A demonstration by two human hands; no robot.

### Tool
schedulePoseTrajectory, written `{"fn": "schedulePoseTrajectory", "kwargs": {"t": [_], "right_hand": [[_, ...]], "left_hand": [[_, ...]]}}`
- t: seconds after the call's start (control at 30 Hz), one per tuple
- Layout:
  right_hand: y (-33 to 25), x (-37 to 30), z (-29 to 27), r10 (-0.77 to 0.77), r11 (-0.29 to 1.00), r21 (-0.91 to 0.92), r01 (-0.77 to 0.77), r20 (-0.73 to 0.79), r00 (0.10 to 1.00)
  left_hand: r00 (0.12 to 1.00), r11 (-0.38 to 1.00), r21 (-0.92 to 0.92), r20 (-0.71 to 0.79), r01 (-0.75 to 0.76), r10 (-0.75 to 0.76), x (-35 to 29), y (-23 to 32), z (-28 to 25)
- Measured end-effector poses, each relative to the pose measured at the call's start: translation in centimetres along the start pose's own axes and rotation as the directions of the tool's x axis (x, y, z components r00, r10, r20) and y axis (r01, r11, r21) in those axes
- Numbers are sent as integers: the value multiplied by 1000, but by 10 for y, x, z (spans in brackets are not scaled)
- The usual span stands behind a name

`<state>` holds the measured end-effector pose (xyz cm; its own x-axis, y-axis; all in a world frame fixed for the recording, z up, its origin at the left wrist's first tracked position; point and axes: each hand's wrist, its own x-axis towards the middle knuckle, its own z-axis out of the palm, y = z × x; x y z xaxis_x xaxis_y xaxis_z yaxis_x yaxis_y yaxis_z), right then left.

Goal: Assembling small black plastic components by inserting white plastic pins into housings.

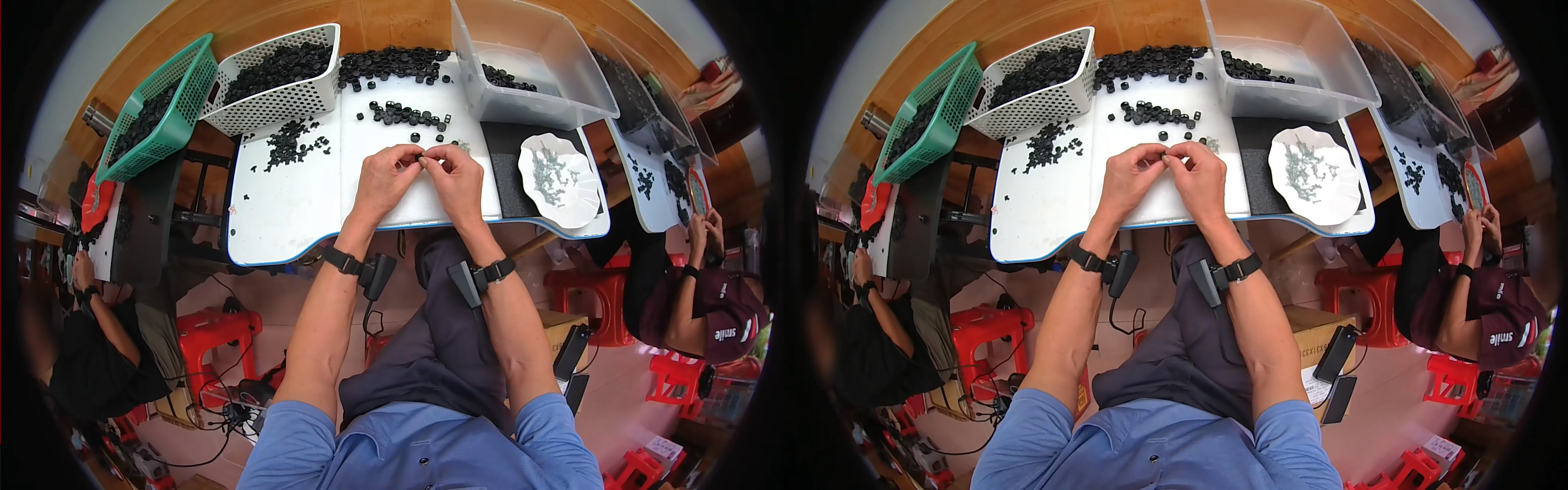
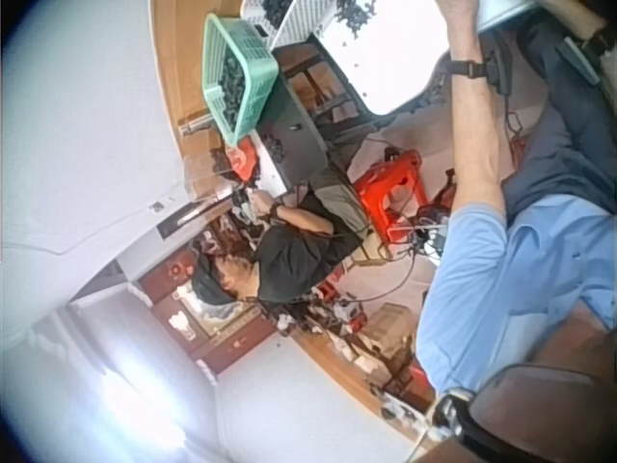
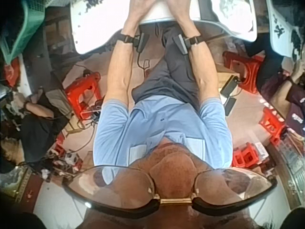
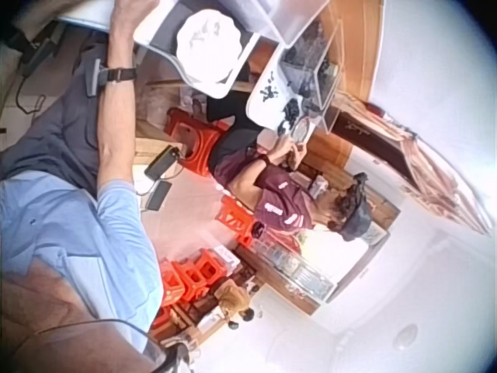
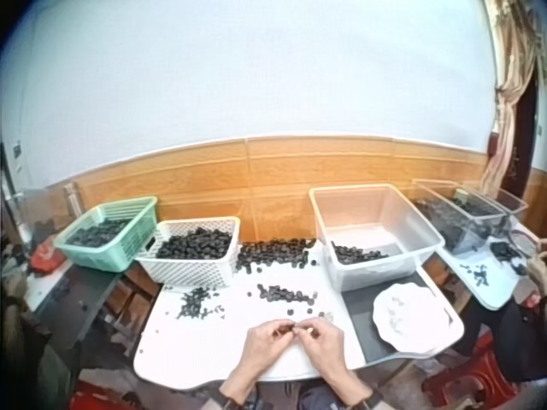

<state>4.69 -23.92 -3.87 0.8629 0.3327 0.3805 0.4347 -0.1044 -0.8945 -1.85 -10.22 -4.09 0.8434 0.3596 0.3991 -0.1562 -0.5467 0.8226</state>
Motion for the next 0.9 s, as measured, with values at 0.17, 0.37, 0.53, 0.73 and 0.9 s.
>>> {"fn": "schedulePoseTrajectory", "kwargs": {"t": [0.17, 0.37, 0.53, 0.73, 0.9], "right_hand": [[-1, 0, -1, 45, 996, 80, -45, 5, 999], [0, 0, -3, 112, 987, 113, -116, 40, 993], [3, 2, -2, 7, 995, 97, -10, 23, 1000], [7, 3, -3, 135, 957, 256, -135, 14, 991], [8, 4, -7, 142, 932, 325, -158, 71, 987]], "left_hand": [[1000, 999, -34, 0, 24, -24, -1, 3, 0], [1000, 999, -22, -15, 23, -23, -2, 5, -1], [1000, 1000, -13, -11, 18, -18, -2, 5, -1], [999, 998, -64, -38, 9, -11, -1, 4, 1], [999, 994, -106, -42, 30, -34, -1, 10, -3]]}}
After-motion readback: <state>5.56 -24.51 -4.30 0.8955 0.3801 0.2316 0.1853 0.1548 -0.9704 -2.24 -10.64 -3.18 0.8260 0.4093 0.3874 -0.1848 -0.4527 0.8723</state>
